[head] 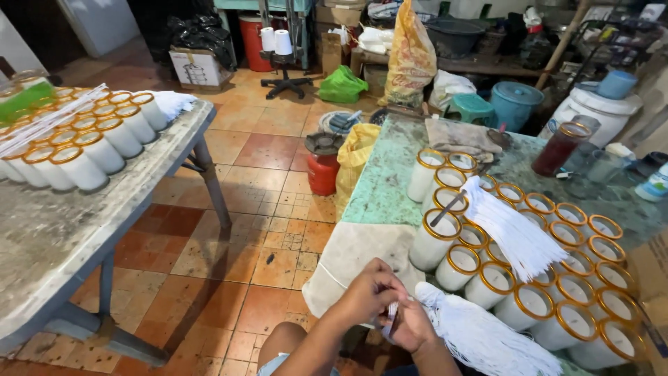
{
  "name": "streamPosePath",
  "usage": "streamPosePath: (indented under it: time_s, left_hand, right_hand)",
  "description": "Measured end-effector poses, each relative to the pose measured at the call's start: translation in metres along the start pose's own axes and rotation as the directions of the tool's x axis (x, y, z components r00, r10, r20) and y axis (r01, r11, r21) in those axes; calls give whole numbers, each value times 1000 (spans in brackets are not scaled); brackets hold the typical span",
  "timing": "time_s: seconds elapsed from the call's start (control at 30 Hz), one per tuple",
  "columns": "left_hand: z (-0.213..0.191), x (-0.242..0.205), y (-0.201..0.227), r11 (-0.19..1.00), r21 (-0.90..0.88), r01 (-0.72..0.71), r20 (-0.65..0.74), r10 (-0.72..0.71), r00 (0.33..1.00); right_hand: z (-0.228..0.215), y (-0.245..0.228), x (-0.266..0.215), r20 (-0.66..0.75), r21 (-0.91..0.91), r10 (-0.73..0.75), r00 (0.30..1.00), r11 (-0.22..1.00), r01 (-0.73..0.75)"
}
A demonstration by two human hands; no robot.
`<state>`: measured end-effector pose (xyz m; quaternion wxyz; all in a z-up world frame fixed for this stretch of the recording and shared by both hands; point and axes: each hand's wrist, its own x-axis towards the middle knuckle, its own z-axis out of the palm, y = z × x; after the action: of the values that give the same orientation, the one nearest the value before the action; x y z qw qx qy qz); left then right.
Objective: The person is bundling groups of candle wicks and tying them with string at a workshop table.
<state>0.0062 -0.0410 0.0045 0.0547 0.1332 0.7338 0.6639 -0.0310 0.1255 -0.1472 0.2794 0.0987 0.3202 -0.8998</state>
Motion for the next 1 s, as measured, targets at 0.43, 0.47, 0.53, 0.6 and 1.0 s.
streamPosePath:
  time_s: [0.43,0.47,0.53,0.6,1.0]
  left_hand:
    - [9,14,-39,997,-45,-59,-399,37,916]
    - [9,16,-38,996,15,-87,-421,85,903]
    - [11,13,-31,989,69,-132,-403,149,903]
    - [12,8,-29,978,118,-170,-382,203,901]
    - [11,2,-10,695,572,-435,-156,614,774]
  right_hand:
    - [67,-13,-38,-32,-300,-493,869,834,462]
    - [66,-14,-36,19,-291,-522,853,813,504]
    - [65,-15,-35,66,-300,-548,834,786,540]
    - [62,-15,-37,107,-309,-567,817,762,569]
    - [71,-39,-55,354,-768,-629,692,227,599]
